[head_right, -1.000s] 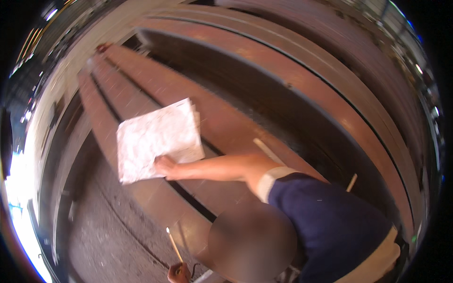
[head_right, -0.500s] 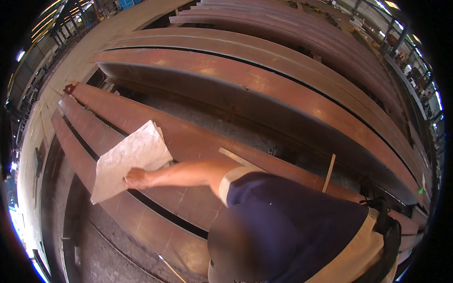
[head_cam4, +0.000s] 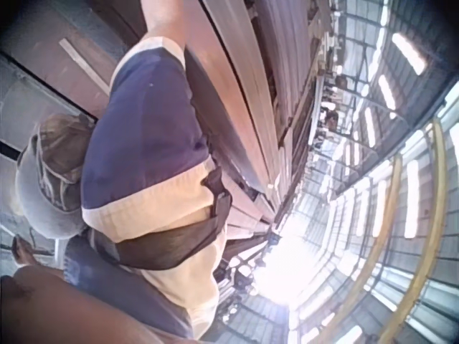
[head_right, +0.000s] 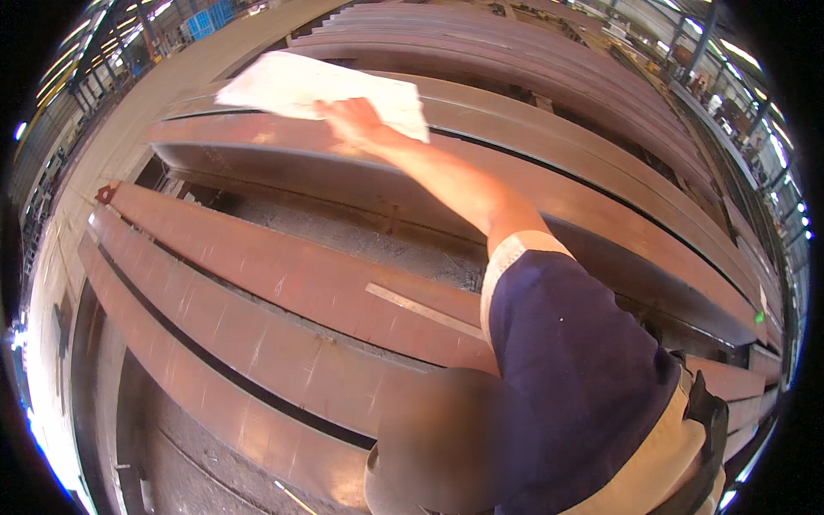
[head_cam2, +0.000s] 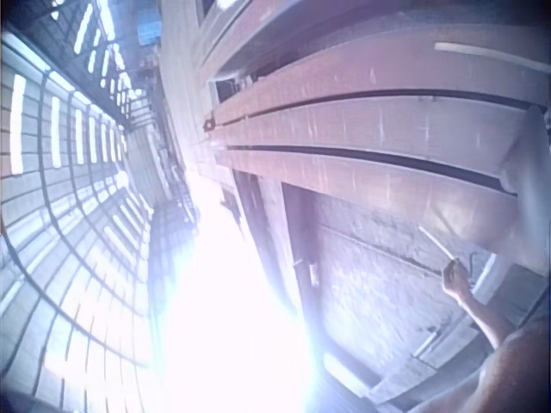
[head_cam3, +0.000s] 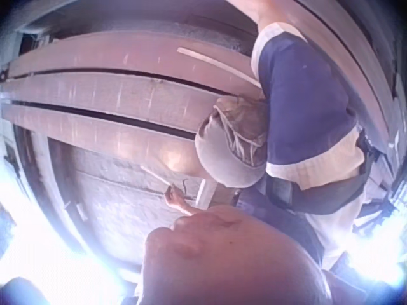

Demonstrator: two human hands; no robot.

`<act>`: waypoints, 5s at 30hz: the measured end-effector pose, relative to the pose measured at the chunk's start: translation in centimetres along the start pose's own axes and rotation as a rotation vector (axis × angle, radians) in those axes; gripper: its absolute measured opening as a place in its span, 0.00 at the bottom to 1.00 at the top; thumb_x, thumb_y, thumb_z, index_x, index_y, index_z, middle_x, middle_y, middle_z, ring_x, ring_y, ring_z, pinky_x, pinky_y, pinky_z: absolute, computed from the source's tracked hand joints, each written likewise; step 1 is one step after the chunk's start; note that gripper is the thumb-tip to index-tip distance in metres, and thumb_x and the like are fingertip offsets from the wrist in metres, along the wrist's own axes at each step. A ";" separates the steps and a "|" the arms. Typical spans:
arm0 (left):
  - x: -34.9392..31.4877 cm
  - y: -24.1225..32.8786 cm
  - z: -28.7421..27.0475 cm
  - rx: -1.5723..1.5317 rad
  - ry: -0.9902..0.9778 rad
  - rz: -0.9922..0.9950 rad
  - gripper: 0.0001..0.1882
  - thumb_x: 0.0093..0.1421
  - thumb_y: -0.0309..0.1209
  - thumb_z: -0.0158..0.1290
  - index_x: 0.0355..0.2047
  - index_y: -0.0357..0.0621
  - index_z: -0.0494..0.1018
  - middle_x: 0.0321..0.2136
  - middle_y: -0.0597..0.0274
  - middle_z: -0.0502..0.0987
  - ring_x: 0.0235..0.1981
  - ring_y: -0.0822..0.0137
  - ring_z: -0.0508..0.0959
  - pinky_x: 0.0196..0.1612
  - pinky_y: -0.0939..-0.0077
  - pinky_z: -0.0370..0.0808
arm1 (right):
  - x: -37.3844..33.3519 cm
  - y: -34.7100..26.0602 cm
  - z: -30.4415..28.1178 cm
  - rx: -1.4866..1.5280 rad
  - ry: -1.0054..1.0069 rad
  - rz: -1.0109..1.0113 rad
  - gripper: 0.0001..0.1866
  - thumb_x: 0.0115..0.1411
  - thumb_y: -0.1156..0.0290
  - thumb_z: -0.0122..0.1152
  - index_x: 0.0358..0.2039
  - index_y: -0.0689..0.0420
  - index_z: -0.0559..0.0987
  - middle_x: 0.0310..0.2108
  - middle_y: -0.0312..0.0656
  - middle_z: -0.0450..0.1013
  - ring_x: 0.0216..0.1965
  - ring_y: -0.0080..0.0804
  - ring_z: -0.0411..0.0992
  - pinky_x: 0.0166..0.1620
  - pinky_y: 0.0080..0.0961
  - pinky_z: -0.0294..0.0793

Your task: The person measures and marks large curved metal plates using a tape measure, a square ruler, and a white marker. They repeatedly measure distances, draw lines, and reference a document placed on the plates.

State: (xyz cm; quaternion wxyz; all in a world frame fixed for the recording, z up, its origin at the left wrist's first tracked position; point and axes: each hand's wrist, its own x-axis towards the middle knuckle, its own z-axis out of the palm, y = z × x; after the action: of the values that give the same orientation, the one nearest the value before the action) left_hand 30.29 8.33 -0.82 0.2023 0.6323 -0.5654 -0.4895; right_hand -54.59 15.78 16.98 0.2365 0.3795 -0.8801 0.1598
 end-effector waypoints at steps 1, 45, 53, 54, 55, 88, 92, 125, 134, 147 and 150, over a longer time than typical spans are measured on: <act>0.3 -0.2 -0.1 0.003 -0.008 0.037 0.13 0.57 0.24 0.66 0.41 0.32 0.79 0.19 0.61 0.74 0.18 0.73 0.69 0.16 0.78 0.64 | -1.7 3.0 -0.6 -0.104 0.000 0.009 0.17 0.62 0.72 0.53 0.52 0.50 0.78 0.18 0.47 0.75 0.19 0.48 0.75 0.23 0.45 0.73; -1.1 2.5 0.4 0.033 -0.022 0.148 0.09 0.60 0.27 0.65 0.37 0.34 0.81 0.25 0.56 0.80 0.24 0.66 0.77 0.26 0.72 0.76 | -27.3 20.7 8.5 -0.313 -0.287 0.664 0.17 0.59 0.69 0.59 0.48 0.62 0.78 0.33 0.53 0.80 0.39 0.53 0.80 0.45 0.43 0.79; 0.7 3.1 -0.3 0.473 0.042 0.133 0.11 0.49 0.33 0.70 0.31 0.41 0.84 0.26 0.55 0.84 0.29 0.65 0.85 0.37 0.70 0.79 | -20.4 9.0 7.7 -0.115 -0.263 0.371 0.19 0.69 0.57 0.54 0.38 0.63 0.81 0.33 0.59 0.79 0.34 0.59 0.79 0.39 0.50 0.79; 1.5 4.1 0.0 0.533 0.008 0.164 0.12 0.50 0.33 0.70 0.32 0.41 0.84 0.27 0.55 0.84 0.30 0.65 0.84 0.37 0.69 0.79 | -19.6 6.5 7.8 -0.049 -0.251 0.318 0.20 0.70 0.56 0.52 0.38 0.63 0.81 0.33 0.60 0.79 0.34 0.60 0.79 0.40 0.50 0.79; 2.0 5.1 0.3 0.530 -0.013 0.174 0.12 0.50 0.34 0.70 0.32 0.42 0.84 0.27 0.55 0.84 0.30 0.64 0.84 0.37 0.69 0.78 | -19.3 3.7 8.1 0.086 -0.164 0.243 0.23 0.72 0.55 0.48 0.38 0.64 0.80 0.36 0.60 0.78 0.37 0.61 0.78 0.42 0.50 0.78; 13.4 11.7 3.9 0.781 -0.284 0.523 0.10 0.49 0.30 0.68 0.34 0.46 0.84 0.34 0.62 0.82 0.35 0.57 0.83 0.40 0.66 0.78 | -25.3 -24.1 2.9 1.205 -1.135 0.485 0.17 0.74 0.57 0.50 0.35 0.57 0.76 0.25 0.37 0.76 0.23 0.21 0.75 0.27 0.20 0.76; 13.5 11.6 4.0 0.784 -0.286 0.507 0.11 0.49 0.30 0.68 0.34 0.46 0.84 0.34 0.62 0.82 0.34 0.57 0.83 0.40 0.65 0.78 | -25.5 -24.3 2.9 1.205 -1.152 0.471 0.17 0.74 0.57 0.50 0.35 0.57 0.76 0.26 0.38 0.77 0.23 0.21 0.75 0.27 0.21 0.76; 14.1 11.1 3.9 0.809 -0.288 0.565 0.10 0.50 0.33 0.69 0.33 0.47 0.85 0.34 0.64 0.81 0.32 0.57 0.82 0.38 0.64 0.79 | -25.0 -35.6 3.2 1.486 -1.318 0.214 0.09 0.69 0.67 0.59 0.35 0.58 0.75 0.27 0.37 0.78 0.26 0.21 0.77 0.31 0.20 0.78; 14.5 11.0 3.9 0.798 -0.308 0.537 0.10 0.50 0.33 0.69 0.33 0.47 0.85 0.34 0.63 0.81 0.33 0.57 0.83 0.39 0.65 0.79 | -25.6 -35.8 3.5 1.484 -1.340 0.214 0.08 0.69 0.68 0.59 0.36 0.59 0.76 0.29 0.38 0.79 0.27 0.21 0.77 0.31 0.20 0.78; 14.8 10.9 3.9 0.816 -0.323 0.525 0.10 0.49 0.34 0.69 0.32 0.47 0.86 0.33 0.63 0.81 0.33 0.58 0.83 0.39 0.65 0.79 | -28.6 -42.8 7.2 1.348 -1.389 0.001 0.09 0.65 0.69 0.58 0.32 0.62 0.78 0.25 0.41 0.80 0.24 0.24 0.79 0.28 0.24 0.79; 15.0 10.9 3.9 0.803 -0.330 0.523 0.09 0.50 0.34 0.69 0.32 0.47 0.86 0.33 0.63 0.81 0.33 0.59 0.83 0.39 0.66 0.79 | -29.3 -44.2 8.5 1.244 -1.406 -0.129 0.07 0.61 0.72 0.59 0.32 0.64 0.77 0.23 0.41 0.79 0.24 0.24 0.78 0.30 0.24 0.77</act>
State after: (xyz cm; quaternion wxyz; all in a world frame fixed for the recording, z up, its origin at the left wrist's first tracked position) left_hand 19.57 -7.18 0.41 -0.0332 0.4116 -0.8730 -0.2596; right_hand -6.70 -0.02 -1.40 -0.5859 0.4953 -0.5546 0.3222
